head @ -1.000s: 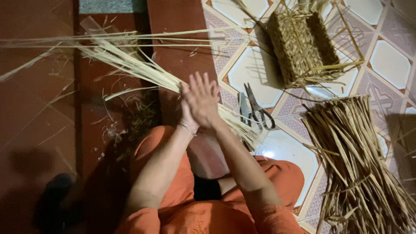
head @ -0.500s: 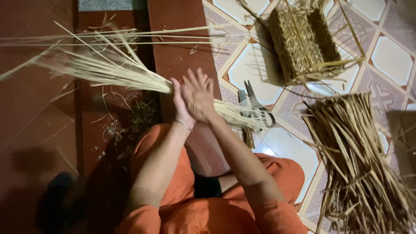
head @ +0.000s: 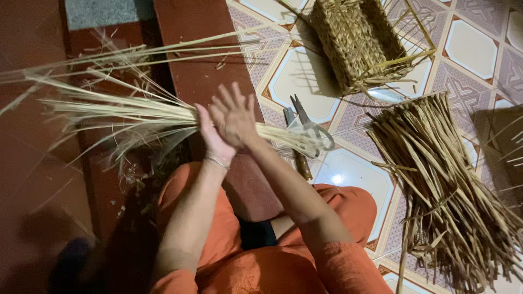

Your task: The person sits on a tiled floor and uses a metal tool to scrape and split dried plant stalks into thinner strips. They repeatedly align and bundle the processed strips, occasionally using scissors. The work area contains loose stalks, a partially woven basket, and a pile of finished strips.

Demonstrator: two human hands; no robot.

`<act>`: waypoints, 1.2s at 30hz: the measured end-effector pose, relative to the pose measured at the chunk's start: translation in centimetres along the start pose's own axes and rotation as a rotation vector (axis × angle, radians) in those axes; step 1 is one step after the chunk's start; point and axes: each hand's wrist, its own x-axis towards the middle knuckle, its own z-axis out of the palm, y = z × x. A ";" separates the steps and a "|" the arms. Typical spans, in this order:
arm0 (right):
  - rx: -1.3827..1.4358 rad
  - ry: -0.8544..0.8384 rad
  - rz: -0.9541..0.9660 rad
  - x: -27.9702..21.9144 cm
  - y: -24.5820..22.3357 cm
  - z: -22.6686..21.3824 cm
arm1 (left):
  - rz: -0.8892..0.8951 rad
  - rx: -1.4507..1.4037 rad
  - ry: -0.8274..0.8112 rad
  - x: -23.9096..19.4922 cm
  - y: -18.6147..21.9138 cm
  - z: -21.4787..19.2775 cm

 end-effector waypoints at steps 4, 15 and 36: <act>-0.157 -0.025 0.078 0.7 -0.4 -1.4 | 0.004 0.101 -0.037 0.0 -0.1 -0.4; -0.046 0.098 -0.010 -0.2 0.5 0.0 | 0.028 0.062 -0.191 1.6 0.3 -2.5; 0.103 0.382 -0.153 -5.3 4.6 3.6 | 0.067 0.189 0.058 1.4 4.6 -3.4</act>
